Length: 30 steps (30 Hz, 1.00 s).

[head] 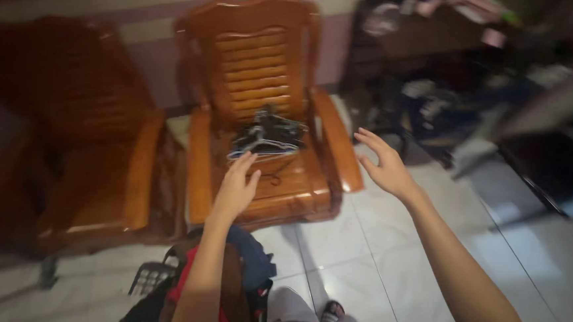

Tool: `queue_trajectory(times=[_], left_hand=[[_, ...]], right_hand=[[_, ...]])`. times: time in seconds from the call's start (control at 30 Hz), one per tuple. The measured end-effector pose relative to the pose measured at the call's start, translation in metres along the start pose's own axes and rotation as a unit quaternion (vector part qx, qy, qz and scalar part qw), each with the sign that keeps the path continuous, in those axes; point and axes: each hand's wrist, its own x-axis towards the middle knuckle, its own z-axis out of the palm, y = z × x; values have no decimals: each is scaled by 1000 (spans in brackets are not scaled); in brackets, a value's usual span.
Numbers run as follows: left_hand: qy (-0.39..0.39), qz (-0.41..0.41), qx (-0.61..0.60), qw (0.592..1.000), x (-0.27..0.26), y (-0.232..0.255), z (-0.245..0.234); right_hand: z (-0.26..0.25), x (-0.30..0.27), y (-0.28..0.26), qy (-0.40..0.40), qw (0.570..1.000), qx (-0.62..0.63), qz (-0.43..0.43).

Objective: The person picks up clothes from a pile on the floor, places each item on a hanger, and hangs them on a metal drying rack. The person handles a colorful top, a red shirt, and a brown shirt, repeating the process for each garment.

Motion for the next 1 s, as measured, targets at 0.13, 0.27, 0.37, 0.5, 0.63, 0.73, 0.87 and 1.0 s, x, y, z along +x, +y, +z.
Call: queue_trajectory(times=[0.13,0.27,0.37,0.5,0.63,0.73,0.87,1.0], left_hand=[[59,-26,28,998,8,-31,-16],[72,-64,20,995,28,-70,-19],[69,-80,8,994,67,-91,-19],[80,-85,-5,993,105,-120,-6],[68,-123,-23,990,134,-146,15],[81,-158,-41,983,150,-181,47],[101,-174,-50,978,152,-245,104],[109,-211,-24,971,146,-317,168]], right_hand=[[41,62,7,-42,997,41,-42],[82,111,21,-78,994,73,-38],[105,155,33,-91,993,66,-34],[141,201,66,-80,996,37,-6],[182,232,102,-43,998,30,-21],[232,253,139,-28,999,36,0],[311,275,200,-42,998,36,6],[396,287,276,-76,996,8,-46]])
